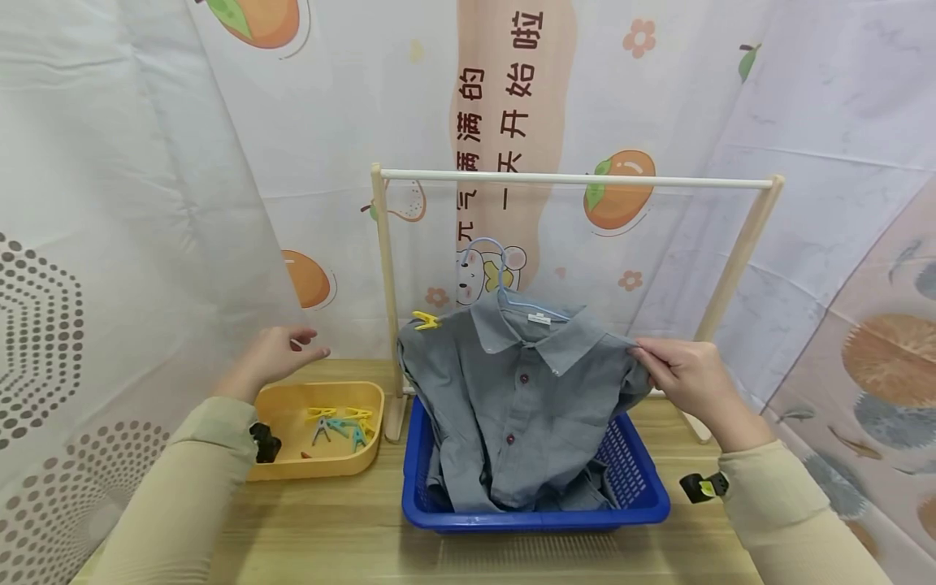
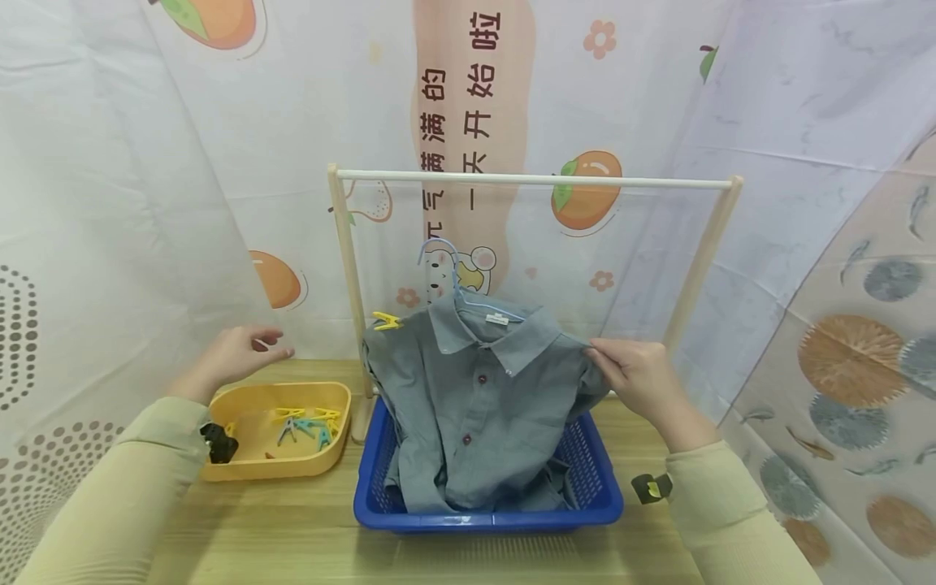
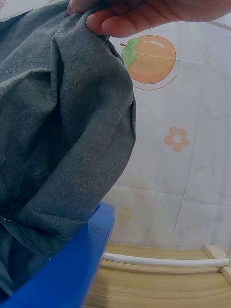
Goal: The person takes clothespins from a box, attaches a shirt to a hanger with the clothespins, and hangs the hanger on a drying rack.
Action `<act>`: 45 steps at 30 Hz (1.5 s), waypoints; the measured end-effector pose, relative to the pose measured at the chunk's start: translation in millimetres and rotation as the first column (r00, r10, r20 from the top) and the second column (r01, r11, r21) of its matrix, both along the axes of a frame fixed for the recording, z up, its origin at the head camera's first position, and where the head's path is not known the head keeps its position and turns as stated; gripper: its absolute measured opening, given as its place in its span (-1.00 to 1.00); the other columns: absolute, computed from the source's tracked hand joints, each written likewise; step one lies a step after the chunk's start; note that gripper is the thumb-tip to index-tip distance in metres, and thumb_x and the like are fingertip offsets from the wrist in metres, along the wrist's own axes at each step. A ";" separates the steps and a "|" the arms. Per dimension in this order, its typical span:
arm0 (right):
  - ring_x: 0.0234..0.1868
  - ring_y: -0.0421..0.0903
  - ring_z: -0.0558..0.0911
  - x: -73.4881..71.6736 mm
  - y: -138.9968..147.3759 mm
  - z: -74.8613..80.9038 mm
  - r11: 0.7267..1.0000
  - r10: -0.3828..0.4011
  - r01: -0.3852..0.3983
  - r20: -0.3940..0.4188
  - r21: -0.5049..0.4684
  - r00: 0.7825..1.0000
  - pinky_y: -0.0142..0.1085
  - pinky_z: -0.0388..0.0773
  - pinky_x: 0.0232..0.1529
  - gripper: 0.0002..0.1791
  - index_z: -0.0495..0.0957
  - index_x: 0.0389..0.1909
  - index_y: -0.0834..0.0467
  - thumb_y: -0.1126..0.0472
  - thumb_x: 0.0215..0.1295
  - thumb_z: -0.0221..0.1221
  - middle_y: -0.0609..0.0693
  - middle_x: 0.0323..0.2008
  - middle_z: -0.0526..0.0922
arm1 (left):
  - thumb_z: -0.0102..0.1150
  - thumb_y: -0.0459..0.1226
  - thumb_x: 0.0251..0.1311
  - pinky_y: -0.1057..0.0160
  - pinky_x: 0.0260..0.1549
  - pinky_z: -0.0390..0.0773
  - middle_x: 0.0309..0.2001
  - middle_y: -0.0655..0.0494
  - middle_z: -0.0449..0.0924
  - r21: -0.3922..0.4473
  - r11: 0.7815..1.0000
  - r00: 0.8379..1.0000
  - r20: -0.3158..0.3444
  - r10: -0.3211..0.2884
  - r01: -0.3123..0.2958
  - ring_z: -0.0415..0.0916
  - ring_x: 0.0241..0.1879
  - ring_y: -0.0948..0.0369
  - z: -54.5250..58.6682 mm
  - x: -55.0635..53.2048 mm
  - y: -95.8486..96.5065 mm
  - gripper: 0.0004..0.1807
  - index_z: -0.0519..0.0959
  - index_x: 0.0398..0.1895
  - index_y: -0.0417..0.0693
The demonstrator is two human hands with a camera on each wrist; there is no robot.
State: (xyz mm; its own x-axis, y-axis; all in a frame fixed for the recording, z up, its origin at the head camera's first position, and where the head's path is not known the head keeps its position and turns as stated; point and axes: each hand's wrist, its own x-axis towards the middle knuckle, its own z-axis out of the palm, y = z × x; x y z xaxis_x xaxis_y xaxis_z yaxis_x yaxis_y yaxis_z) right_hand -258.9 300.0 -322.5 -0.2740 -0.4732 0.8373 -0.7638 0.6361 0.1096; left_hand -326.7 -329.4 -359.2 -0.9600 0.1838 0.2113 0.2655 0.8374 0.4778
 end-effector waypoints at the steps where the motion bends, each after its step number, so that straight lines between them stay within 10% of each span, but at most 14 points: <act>1: -0.72 -0.36 0.49 -0.1 -0.3 -0.2 1.000 0.000 0.000 0.004 -0.004 1.000 -0.36 0.47 -0.67 -0.64 0.79 -0.20 0.19 0.01 0.52 0.16 -0.22 -0.66 0.62 | 0.23 0.15 0.35 -0.21 -0.01 0.57 0.17 -0.39 0.53 0.000 1.000 1.000 0.006 0.000 0.000 0.54 0.06 -0.22 -0.9 0.0 -0.2 -0.21 0.47 0.33 -0.36; 45: -0.71 -0.38 0.48 0.6 -1.6 -0.3 1.000 -0.007 0.007 0.007 -0.005 1.000 -0.38 0.48 -0.67 -0.79 0.78 -0.23 0.17 0.14 0.46 0.23 -0.24 -0.69 0.59 | 0.42 -0.15 0.22 -0.08 -0.22 0.61 -0.20 -0.06 0.67 -0.055 0.998 0.971 0.238 -0.023 0.037 0.59 -0.21 -0.01 -40.3 -7.5 -19.3 -0.66 0.70 -0.15 -0.27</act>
State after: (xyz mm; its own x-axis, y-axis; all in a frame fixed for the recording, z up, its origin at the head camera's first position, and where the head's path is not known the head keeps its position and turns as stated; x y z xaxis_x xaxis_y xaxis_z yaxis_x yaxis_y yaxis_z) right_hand -258.3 298.4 -322.7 -0.2832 -0.4670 0.8377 -0.7600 0.6420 0.1010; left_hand -334.2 -348.6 -399.4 -0.9753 0.2185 -0.0332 0.1761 0.8591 0.4806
